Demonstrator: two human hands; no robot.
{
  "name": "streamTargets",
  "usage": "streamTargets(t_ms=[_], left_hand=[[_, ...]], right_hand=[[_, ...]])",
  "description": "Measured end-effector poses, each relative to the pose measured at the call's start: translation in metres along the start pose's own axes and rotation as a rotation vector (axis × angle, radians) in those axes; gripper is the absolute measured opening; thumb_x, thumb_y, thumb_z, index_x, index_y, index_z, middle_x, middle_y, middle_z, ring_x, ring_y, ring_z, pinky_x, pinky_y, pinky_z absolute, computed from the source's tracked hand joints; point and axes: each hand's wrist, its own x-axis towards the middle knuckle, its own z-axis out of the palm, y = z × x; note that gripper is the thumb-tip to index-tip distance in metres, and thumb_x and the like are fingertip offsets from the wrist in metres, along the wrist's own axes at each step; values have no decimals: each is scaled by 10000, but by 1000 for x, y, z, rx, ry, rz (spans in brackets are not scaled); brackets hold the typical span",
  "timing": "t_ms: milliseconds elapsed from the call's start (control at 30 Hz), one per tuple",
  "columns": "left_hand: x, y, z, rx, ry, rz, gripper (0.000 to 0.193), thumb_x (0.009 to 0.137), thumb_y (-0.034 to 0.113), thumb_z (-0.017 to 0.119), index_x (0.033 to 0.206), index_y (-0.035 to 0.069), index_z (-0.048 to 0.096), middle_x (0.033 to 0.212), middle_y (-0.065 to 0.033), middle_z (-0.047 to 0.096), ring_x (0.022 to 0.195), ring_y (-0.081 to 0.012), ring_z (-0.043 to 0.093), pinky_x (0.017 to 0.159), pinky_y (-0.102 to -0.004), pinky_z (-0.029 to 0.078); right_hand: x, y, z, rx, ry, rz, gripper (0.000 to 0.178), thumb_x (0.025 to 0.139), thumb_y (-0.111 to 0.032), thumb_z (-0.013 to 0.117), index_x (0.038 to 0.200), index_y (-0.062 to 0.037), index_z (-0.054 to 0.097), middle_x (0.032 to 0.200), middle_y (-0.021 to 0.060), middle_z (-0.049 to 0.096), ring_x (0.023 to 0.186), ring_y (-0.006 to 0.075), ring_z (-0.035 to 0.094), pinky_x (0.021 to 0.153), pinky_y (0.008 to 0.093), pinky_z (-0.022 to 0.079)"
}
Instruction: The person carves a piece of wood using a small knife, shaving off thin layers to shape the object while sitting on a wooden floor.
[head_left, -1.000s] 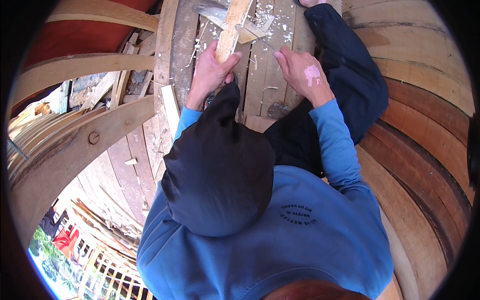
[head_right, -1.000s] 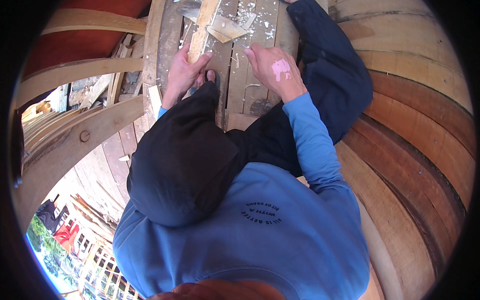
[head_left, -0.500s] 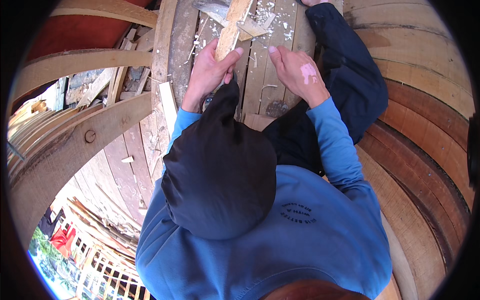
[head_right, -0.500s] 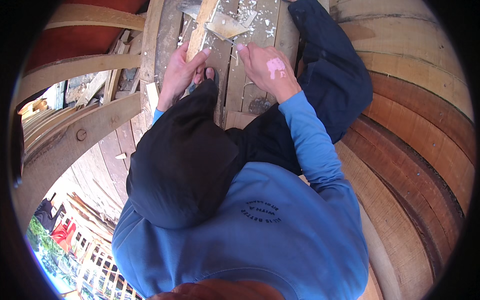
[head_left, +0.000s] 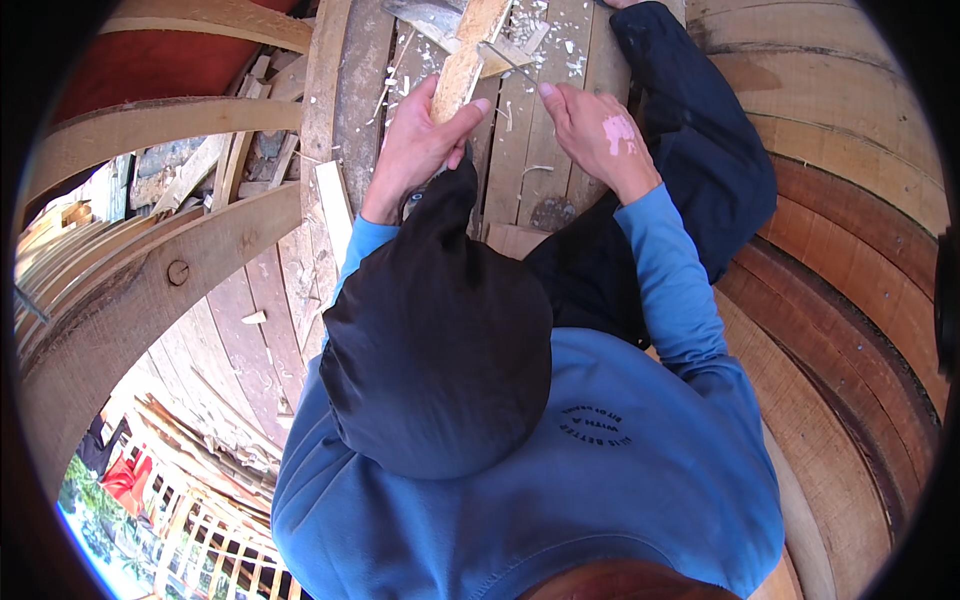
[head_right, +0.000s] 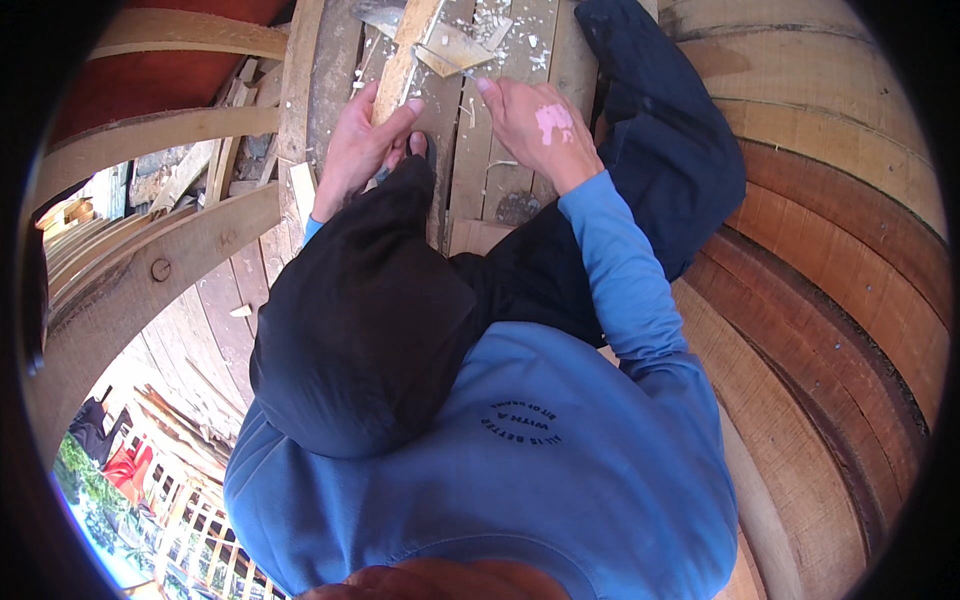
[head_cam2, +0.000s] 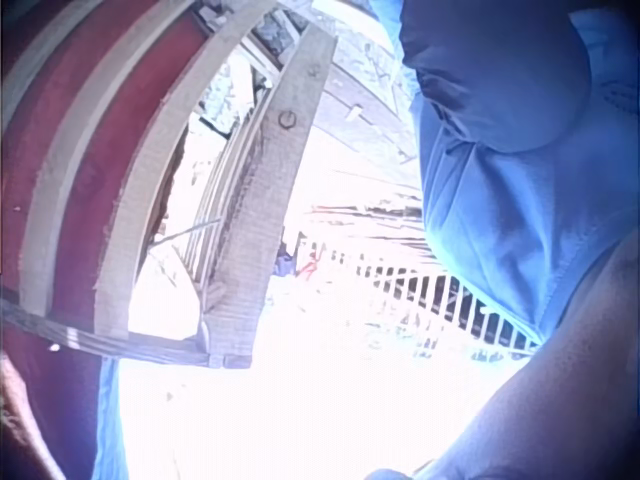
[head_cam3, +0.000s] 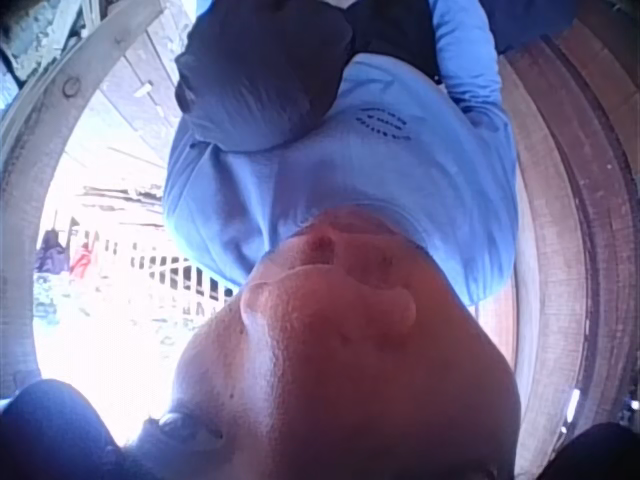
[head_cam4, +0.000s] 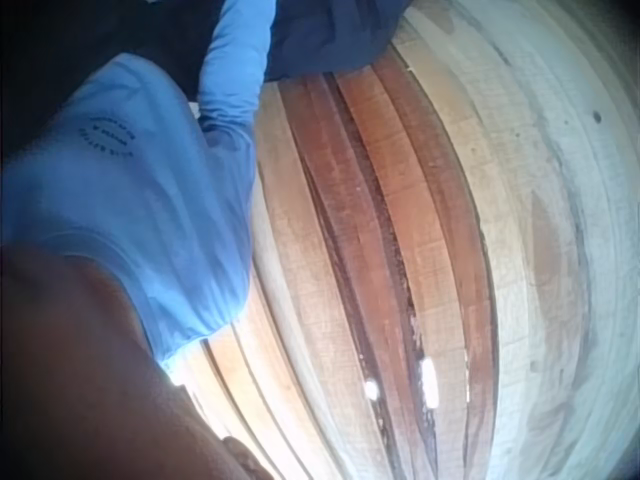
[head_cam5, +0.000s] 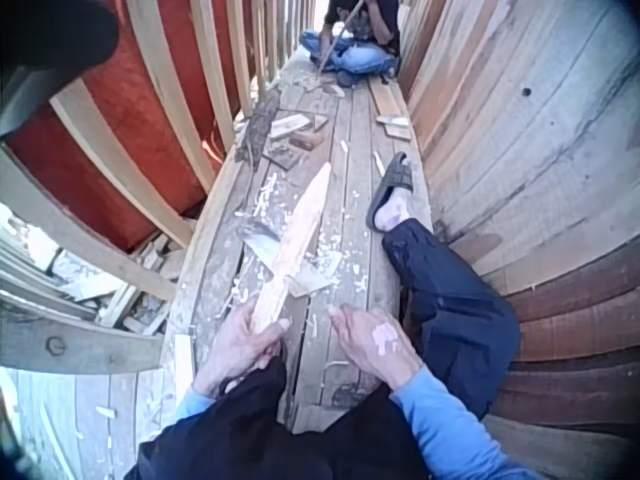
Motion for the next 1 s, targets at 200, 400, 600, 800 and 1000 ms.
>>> streamTargets(t_ms=[200, 400, 600, 800, 1000], left_hand=[[-1, -6, -2, 195, 18, -36, 442, 869, 141, 701, 1263, -10, 569, 779, -69, 659, 487, -118, 582, 500, -289, 487], [-12, 25, 2, 507, 49, -18, 471, 805, 162, 667, 1219, -35, 562, 853, -186, 690, 620, -271, 684, 665, -419, 545], [-13, 17, -5, 675, 35, 128, 457, 781, 183, 683, 1173, -25, 574, 918, -252, 686, 883, -402, 685, 814, -459, 520], [-11, 19, -10, 596, -93, 94, 460, 790, 148, 683, 1209, -18, 589, 840, -194, 671, 717, -305, 672, 681, -413, 525], [-9, 10, -23, 341, -226, -61, 475, 837, 103, 664, 1297, 8, 593, 752, -46, 627, 501, -96, 552, 445, -272, 444]], right_hand=[[-5, -1, -4, -133, 64, -49, 471, 1096, -384, 440, 953, -7, 682, 843, 299, 672, 845, 508, 647, 825, 580, 512], [-6, 7, -4, -149, 23, -62, 544, 1099, -421, 403, 942, -17, 730, 843, 302, 689, 858, 501, 670, 844, 566, 535], [-1, 26, -20, -104, -159, -150, 581, 1095, -464, 413, 946, -9, 742, 861, 298, 690, 912, 486, 667, 879, 547, 528], [7, 40, -33, -142, -324, -183, 616, 1101, -511, 401, 1006, -6, 741, 846, 205, 700, 927, 415, 642, 906, 486, 506], [7, 48, -43, -110, -320, -313, 621, 1078, -545, 410, 1065, -32, 760, 901, 238, 713, 928, 441, 679, 889, 508, 530]])
